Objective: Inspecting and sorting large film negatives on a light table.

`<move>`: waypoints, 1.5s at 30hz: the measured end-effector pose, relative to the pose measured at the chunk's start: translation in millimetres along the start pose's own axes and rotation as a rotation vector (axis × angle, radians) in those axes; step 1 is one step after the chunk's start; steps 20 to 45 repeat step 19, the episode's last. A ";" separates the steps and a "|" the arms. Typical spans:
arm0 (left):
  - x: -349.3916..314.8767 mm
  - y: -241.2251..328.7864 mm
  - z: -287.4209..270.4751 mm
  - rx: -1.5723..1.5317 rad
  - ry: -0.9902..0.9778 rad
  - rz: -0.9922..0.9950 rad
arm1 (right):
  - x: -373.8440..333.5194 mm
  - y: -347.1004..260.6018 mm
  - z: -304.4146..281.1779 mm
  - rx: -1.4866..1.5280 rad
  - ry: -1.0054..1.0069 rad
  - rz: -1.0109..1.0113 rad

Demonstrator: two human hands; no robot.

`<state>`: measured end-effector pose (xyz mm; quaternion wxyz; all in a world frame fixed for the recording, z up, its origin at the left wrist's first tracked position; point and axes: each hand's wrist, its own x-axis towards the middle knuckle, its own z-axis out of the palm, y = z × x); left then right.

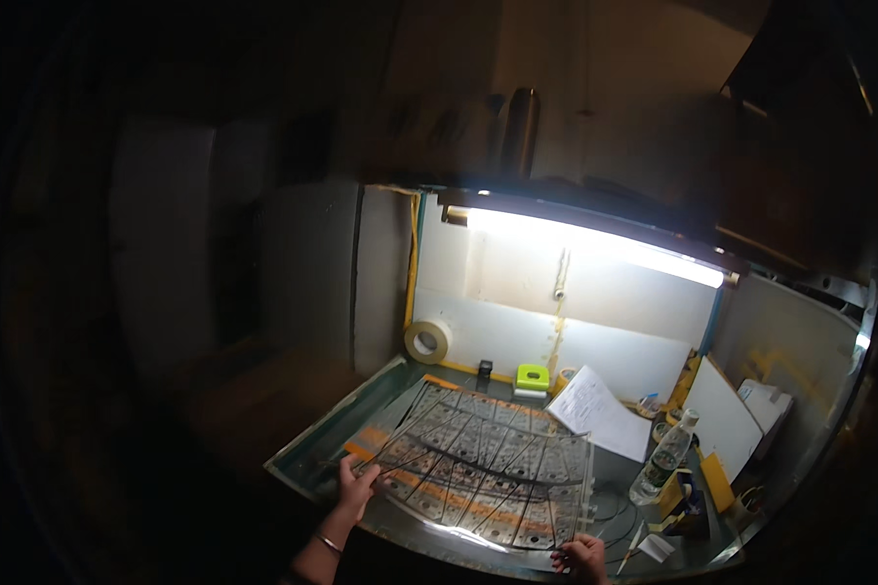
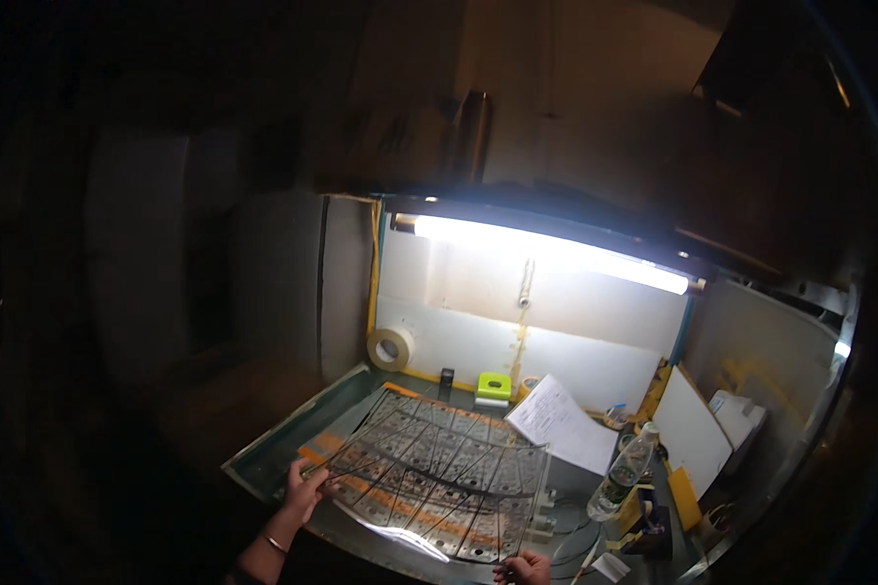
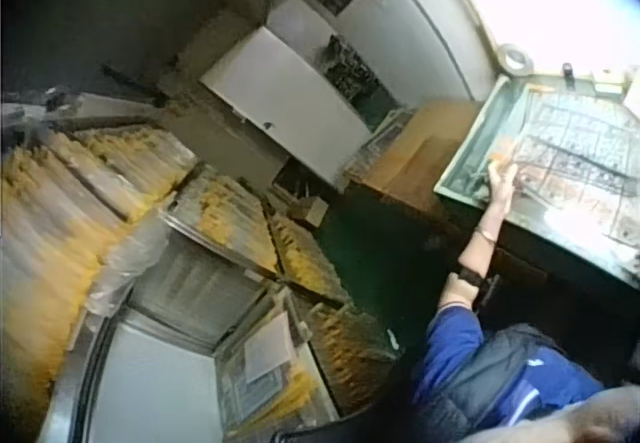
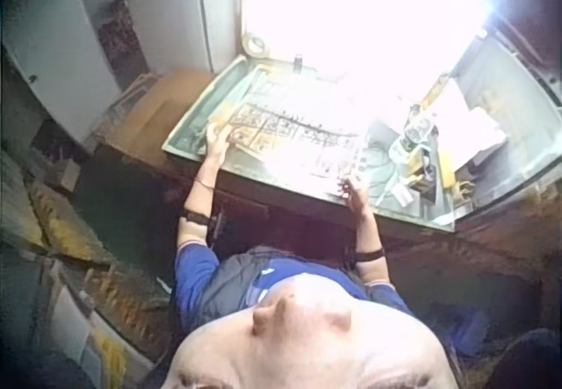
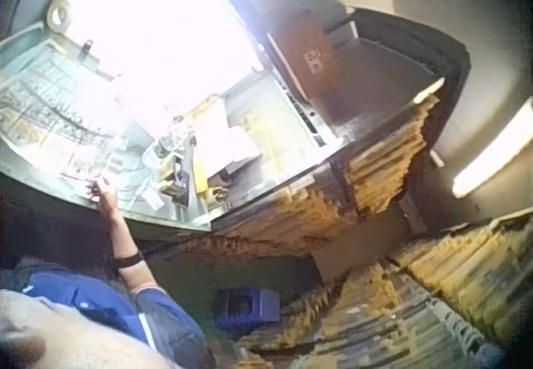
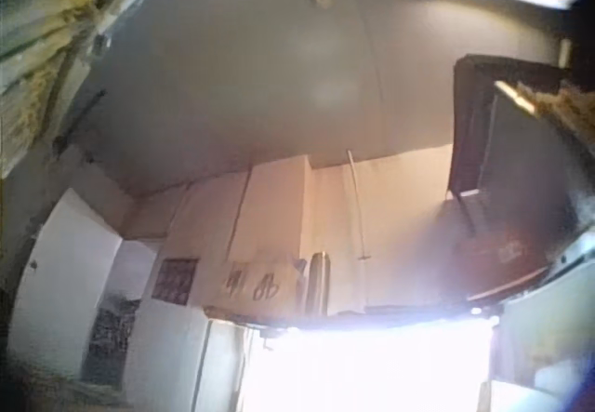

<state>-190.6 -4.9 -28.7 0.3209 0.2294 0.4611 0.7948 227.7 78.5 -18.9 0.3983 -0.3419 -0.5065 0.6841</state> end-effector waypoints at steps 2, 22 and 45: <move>21.6 -21.0 -18.5 0.223 0.080 0.286 | -2.7 -9.6 14.1 -0.004 0.038 -0.024; 17.3 17.3 -31.8 0.189 0.005 0.099 | 11.5 26.8 -16.9 0.010 0.112 -0.025; 17.3 17.3 -31.8 0.189 0.005 0.099 | 11.5 26.8 -16.9 0.010 0.112 -0.025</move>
